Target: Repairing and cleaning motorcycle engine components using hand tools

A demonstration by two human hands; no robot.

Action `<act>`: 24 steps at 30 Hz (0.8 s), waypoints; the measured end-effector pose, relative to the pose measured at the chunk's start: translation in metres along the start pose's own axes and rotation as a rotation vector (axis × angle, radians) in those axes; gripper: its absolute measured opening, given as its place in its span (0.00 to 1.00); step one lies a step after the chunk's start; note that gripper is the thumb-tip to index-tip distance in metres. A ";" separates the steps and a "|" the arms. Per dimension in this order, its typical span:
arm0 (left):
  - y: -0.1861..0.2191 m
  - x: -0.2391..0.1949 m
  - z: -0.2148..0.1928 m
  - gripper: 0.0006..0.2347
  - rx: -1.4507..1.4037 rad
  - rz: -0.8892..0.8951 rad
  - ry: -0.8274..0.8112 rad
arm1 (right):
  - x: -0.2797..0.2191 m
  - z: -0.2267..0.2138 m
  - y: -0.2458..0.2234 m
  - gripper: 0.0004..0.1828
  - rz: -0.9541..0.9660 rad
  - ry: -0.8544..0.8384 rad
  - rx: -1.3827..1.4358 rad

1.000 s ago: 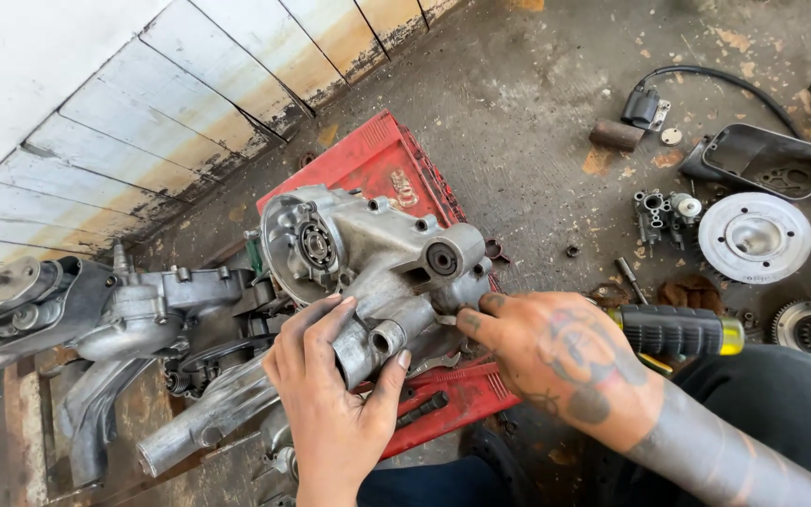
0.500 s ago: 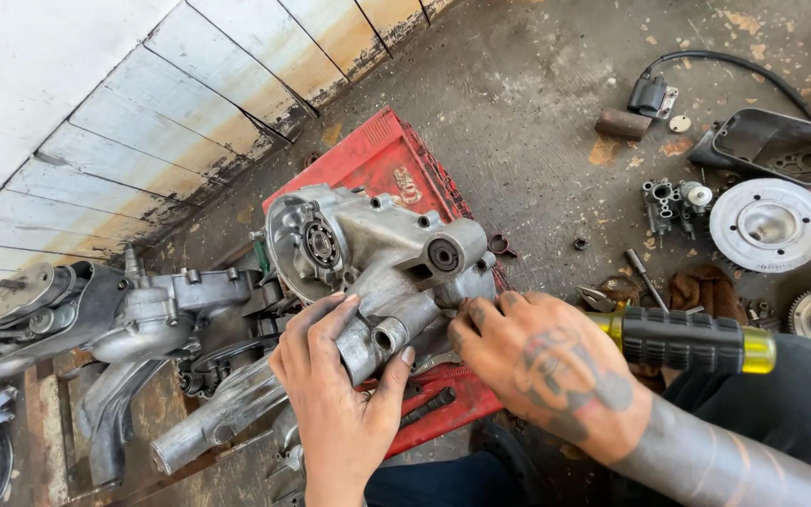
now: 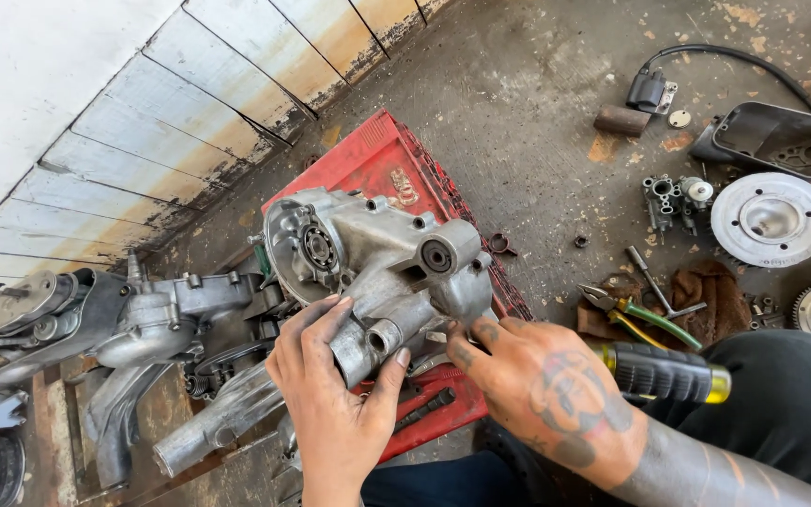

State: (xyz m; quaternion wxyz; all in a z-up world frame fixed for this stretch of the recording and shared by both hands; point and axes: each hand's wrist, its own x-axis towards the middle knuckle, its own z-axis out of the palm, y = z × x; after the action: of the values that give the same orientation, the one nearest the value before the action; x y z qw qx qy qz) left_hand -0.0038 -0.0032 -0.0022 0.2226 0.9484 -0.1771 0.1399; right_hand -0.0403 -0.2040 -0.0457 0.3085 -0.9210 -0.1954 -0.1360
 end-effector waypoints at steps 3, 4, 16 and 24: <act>0.000 0.001 -0.001 0.27 0.000 0.010 0.004 | -0.007 0.009 0.007 0.23 0.036 -0.034 0.040; 0.000 0.000 -0.001 0.27 -0.002 0.009 0.004 | -0.008 0.011 0.011 0.22 0.100 -0.080 0.025; 0.002 0.000 -0.002 0.27 -0.008 0.002 0.005 | -0.011 0.019 0.001 0.18 0.202 -0.097 -0.001; 0.002 0.001 -0.002 0.26 -0.018 0.000 0.002 | -0.008 0.025 0.007 0.10 0.260 -0.123 0.032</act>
State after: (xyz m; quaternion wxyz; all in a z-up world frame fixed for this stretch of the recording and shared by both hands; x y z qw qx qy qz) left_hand -0.0035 -0.0041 0.0003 0.2313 0.9463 -0.1781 0.1391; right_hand -0.0412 -0.1958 -0.0717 0.3253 -0.9401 -0.0953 -0.0350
